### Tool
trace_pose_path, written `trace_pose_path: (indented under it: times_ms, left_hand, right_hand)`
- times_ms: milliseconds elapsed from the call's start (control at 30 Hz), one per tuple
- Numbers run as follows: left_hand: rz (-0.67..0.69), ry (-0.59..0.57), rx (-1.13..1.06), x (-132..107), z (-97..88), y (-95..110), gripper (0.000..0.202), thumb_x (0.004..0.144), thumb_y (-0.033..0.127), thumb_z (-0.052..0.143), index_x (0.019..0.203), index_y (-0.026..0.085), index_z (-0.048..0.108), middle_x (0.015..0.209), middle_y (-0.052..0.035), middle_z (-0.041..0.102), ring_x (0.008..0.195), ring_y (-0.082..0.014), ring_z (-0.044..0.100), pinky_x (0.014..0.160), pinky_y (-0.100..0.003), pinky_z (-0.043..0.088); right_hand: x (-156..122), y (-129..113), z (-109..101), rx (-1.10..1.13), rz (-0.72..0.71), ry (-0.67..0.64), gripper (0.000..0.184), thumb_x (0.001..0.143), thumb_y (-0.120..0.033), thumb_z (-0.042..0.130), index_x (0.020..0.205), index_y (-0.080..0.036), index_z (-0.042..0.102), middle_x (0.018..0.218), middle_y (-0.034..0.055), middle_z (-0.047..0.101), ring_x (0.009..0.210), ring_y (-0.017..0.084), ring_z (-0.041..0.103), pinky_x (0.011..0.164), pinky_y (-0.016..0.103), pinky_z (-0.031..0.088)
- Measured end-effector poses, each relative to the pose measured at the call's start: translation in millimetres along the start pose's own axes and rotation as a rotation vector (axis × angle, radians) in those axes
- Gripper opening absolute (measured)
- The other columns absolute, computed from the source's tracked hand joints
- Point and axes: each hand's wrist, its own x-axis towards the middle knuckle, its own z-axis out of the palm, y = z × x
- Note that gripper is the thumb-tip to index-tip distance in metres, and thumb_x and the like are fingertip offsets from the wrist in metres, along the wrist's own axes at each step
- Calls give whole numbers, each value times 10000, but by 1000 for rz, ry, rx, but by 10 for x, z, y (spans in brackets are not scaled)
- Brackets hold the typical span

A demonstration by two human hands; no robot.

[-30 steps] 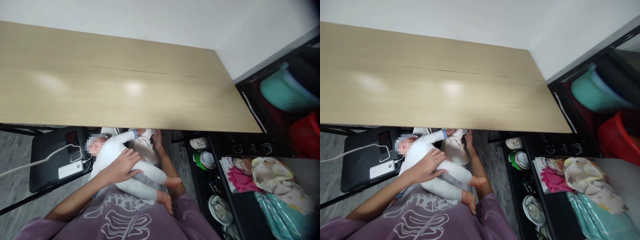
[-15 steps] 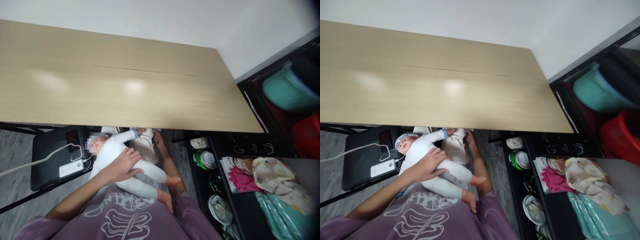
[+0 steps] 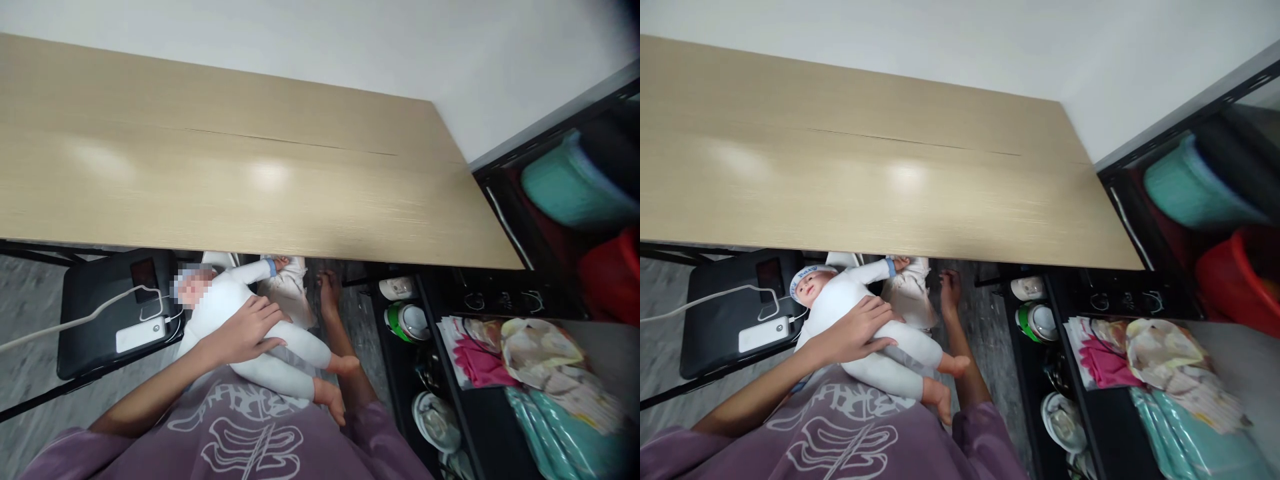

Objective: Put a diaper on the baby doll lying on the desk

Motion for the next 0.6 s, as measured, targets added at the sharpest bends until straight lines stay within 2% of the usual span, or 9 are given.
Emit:
trace_pose_path:
  times_ms: [100, 167, 233, 300, 400, 467, 500, 567, 600]
  left_hand:
    - [42, -28, 10, -7, -18, 3, 347, 1165, 499, 672, 1338, 198, 690, 1163, -83, 741, 1088, -297, 612, 991, -458, 463]
    - [65, -40, 4, -2, -45, 16, 322, 1156, 482, 694, 1306, 197, 708, 1162, -86, 757, 1109, -298, 628, 1014, -462, 473]
    - [68, -33, -15, 3, -80, 49, 310, 1157, 477, 690, 1303, 204, 719, 1188, -93, 771, 1141, -299, 642, 1049, -468, 483]
    - [56, -7, -38, -17, -106, 103, 331, 1165, 484, 675, 1347, 210, 712, 1238, -100, 781, 1174, -299, 657, 1086, -476, 494]
    - [11, 75, -117, -196, -64, 180, 342, 1182, 425, 650, 1482, 262, 666, 1422, -102, 767, 1358, -295, 658, 1208, -484, 497]
    - [-76, 253, -166, -467, 50, 177, 317, 1184, 350, 629, 1498, 312, 644, 1484, -93, 741, 1436, -283, 648, 1237, -485, 517]
    - [-154, 389, -164, -647, 131, 150, 293, 1176, 327, 624, 1468, 321, 642, 1462, -96, 737, 1417, -285, 663, 1215, -495, 541]
    - [-408, 702, -80, -1058, 316, 48, 227, 1151, 335, 628, 1377, 317, 636, 1371, -105, 729, 1327, -313, 696, 1182, -564, 562]
    - [-570, 798, -47, -1266, 407, -19, 246, 1127, 390, 657, 1355, 304, 629, 1383, -121, 708, 1346, -344, 684, 1212, -621, 545]
  right_hand:
    - [-272, -401, 108, -28, -192, -162, 258, 1079, -493, 703, 1113, -245, 766, 1090, 64, 800, 1065, 265, 743, 1027, 441, 614]
    - [-384, -692, 253, -164, -492, -430, 256, 1104, -404, 697, 1305, -267, 778, 1319, 96, 802, 1288, 297, 723, 1194, 492, 562]
    - [-401, -935, 456, -347, -739, -677, 395, 1118, -328, 699, 1511, -288, 712, 1578, 108, 712, 1516, 313, 611, 1326, 524, 469]
    - [-344, -1099, 685, -528, -825, -837, 509, 1086, -259, 745, 1588, -276, 661, 1648, 123, 662, 1570, 324, 561, 1350, 535, 438]
    - [-243, -1236, 974, -739, -807, -952, 416, 1040, -190, 778, 1451, -190, 716, 1440, 144, 752, 1350, 317, 686, 1222, 489, 526]
    - [-237, -1313, 1080, -787, -836, -967, 291, 1050, -199, 771, 1337, -168, 737, 1336, 127, 776, 1230, 297, 721, 1124, 437, 562]
    - [-257, -1356, 1106, -788, -865, -964, 250, 1062, -217, 765, 1306, -171, 736, 1325, 121, 779, 1213, 293, 723, 1092, 418, 567]
    - [-329, -1455, 1121, -778, -919, -956, 223, 1092, -266, 750, 1295, -176, 725, 1319, 116, 780, 1197, 294, 725, 1048, 403, 571]
    - [-372, -1507, 1120, -773, -940, -959, 223, 1106, -289, 742, 1297, -176, 720, 1316, 119, 780, 1189, 298, 726, 1039, 408, 572]
